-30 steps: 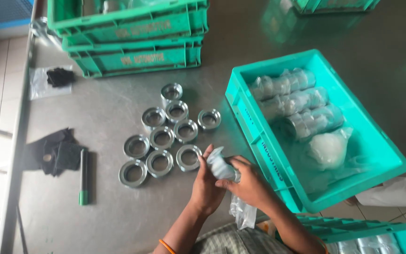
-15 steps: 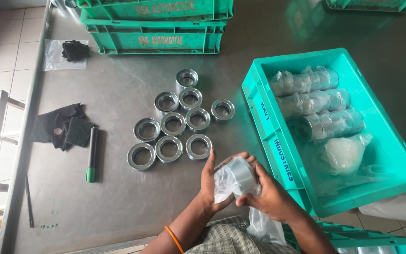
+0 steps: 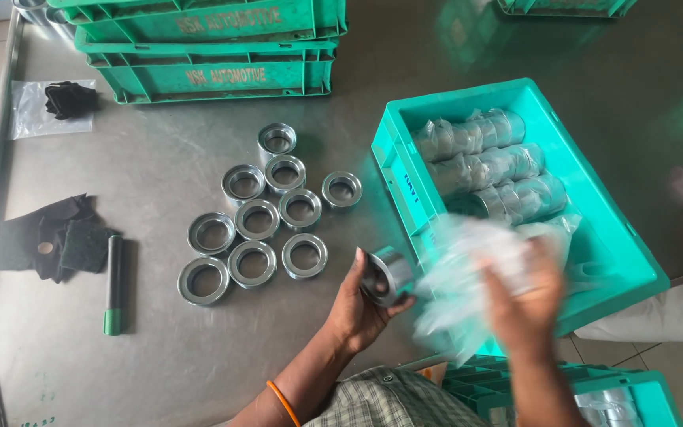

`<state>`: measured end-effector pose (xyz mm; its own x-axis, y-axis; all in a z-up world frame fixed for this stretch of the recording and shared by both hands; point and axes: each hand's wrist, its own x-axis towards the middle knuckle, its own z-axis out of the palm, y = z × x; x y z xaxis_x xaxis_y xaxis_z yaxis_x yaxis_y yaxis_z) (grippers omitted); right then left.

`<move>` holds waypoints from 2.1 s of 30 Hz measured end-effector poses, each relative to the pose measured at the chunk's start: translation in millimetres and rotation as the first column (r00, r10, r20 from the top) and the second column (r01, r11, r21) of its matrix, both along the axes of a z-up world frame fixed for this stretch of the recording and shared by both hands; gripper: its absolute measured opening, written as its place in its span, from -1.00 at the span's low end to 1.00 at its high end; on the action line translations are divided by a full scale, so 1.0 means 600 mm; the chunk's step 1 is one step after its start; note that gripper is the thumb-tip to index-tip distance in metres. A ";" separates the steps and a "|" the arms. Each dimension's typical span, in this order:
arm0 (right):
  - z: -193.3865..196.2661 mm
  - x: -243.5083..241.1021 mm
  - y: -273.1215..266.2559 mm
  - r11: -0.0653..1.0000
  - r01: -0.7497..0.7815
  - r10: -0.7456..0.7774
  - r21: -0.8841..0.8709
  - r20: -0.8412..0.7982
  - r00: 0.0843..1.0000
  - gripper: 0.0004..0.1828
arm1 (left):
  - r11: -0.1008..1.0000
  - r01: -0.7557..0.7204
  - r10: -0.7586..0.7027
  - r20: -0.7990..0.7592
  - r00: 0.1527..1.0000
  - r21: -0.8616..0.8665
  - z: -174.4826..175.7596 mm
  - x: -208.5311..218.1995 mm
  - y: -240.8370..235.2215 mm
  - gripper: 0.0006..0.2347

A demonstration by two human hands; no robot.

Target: Inspecting metal rings and cylinders, and placing them into plastic bags and crates on a fabrication floor.

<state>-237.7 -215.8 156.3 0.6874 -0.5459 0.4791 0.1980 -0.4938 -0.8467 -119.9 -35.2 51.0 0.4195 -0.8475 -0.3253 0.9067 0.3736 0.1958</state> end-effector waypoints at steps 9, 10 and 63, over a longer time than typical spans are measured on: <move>-0.078 0.097 -0.327 0.941 0.036 -0.208 -0.337 -0.490 0.846 -0.46 | 0.925 -0.043 -0.175 0.521 0.835 0.378 0.007 0.082 0.002 -0.69; -0.102 0.117 -0.347 0.850 -0.081 -0.323 -0.520 -0.639 0.698 -0.36 | 0.826 -0.107 -0.326 0.625 0.710 0.553 0.008 0.092 -0.007 -0.69; -0.180 0.029 0.086 0.345 -0.446 0.744 0.826 0.049 0.666 -0.58 | 0.998 -0.031 0.050 0.344 0.938 -0.062 0.066 0.012 0.088 -0.29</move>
<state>-220.5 -163.9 48.0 0.9877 0.0493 -0.1482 -0.1542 0.4613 -0.8737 -112.9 17.5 90.6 0.5321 -0.8397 -0.1085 0.7710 0.4276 0.4721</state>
